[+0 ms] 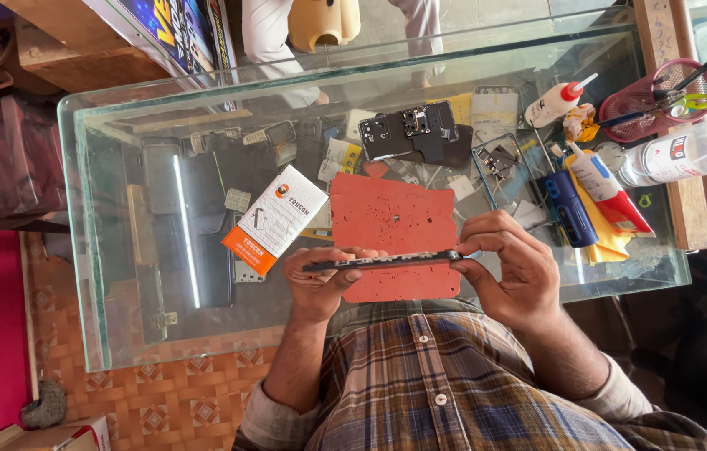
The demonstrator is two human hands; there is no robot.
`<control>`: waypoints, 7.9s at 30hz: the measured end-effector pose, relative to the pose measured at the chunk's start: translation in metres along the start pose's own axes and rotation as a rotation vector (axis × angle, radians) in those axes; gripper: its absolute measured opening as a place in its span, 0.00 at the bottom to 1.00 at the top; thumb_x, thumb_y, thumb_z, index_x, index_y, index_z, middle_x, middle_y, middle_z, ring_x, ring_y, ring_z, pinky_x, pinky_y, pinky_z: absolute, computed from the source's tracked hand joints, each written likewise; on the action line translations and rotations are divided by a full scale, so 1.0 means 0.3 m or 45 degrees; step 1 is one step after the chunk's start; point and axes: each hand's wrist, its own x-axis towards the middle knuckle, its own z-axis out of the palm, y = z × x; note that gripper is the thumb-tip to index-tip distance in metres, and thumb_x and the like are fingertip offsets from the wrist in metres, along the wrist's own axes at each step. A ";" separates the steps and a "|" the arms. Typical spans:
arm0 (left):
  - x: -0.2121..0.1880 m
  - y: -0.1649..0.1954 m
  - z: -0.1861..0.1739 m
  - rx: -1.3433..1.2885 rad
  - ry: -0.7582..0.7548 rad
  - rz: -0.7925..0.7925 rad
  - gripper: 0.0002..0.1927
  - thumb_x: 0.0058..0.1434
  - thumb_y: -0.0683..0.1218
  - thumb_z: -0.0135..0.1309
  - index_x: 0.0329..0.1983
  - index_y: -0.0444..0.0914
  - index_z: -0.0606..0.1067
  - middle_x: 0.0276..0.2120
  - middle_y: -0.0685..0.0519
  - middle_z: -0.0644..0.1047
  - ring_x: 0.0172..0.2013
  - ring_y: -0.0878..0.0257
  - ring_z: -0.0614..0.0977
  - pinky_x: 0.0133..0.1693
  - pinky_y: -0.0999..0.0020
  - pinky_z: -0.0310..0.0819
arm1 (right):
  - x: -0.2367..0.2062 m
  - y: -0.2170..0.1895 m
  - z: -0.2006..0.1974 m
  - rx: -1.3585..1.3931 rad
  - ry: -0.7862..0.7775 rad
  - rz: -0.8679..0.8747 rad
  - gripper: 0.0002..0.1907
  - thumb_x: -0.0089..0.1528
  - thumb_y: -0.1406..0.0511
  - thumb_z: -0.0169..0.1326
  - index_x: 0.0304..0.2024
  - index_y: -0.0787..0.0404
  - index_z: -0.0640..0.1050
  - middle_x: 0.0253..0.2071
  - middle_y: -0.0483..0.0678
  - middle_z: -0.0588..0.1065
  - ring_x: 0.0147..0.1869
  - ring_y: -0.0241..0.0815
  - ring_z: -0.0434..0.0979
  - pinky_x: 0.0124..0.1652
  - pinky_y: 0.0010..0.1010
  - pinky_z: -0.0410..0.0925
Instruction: The person applies adhesive to the edges of a smartphone frame, then aligns and presses a new screen assembly onto the frame. The person uses a screwdriver to tighten screws on the phone's interior and handles a battery and other internal components.
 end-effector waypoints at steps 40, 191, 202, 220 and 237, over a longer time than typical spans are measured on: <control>0.083 0.009 -0.015 1.764 -0.771 0.189 0.14 0.59 0.50 0.67 0.46 0.41 0.81 0.63 0.53 0.76 0.65 0.50 0.73 0.66 0.51 0.66 | -0.159 0.326 0.046 -0.491 -0.238 -0.199 0.15 0.51 0.78 0.59 0.41 0.68 0.79 0.47 0.53 0.76 0.54 0.52 0.80 0.53 0.41 0.75; 0.107 -0.050 0.162 1.360 -0.354 0.006 0.60 0.49 0.61 0.73 0.72 0.32 0.50 0.68 0.38 0.65 0.68 0.43 0.71 0.68 0.51 0.68 | -0.130 0.371 0.095 0.931 0.516 0.929 0.19 0.64 0.76 0.60 0.57 0.71 0.73 0.50 0.50 0.78 0.52 0.36 0.79 0.53 0.28 0.74; 0.114 -0.064 0.073 1.632 -0.566 -0.091 0.51 0.51 0.45 0.74 0.71 0.35 0.54 0.61 0.42 0.70 0.62 0.44 0.73 0.63 0.51 0.69 | -0.154 0.409 0.117 0.282 0.155 0.915 0.21 0.65 0.68 0.60 0.59 0.68 0.73 0.47 0.50 0.78 0.47 0.33 0.78 0.47 0.25 0.73; 0.092 -0.057 0.006 1.497 -0.425 0.058 0.57 0.47 0.59 0.72 0.73 0.37 0.53 0.70 0.44 0.65 0.68 0.44 0.70 0.69 0.50 0.65 | -0.065 0.358 0.070 -0.717 -0.123 0.486 0.09 0.63 0.68 0.63 0.42 0.65 0.78 0.34 0.49 0.77 0.32 0.44 0.79 0.34 0.35 0.71; 0.057 0.005 -0.012 1.727 -0.394 0.024 0.22 0.56 0.56 0.68 0.46 0.37 0.81 0.64 0.48 0.73 0.65 0.49 0.71 0.66 0.50 0.65 | 0.211 0.421 0.211 -0.475 -0.885 0.661 0.15 0.50 0.58 0.69 0.32 0.60 0.82 0.27 0.46 0.80 0.33 0.41 0.83 0.36 0.35 0.73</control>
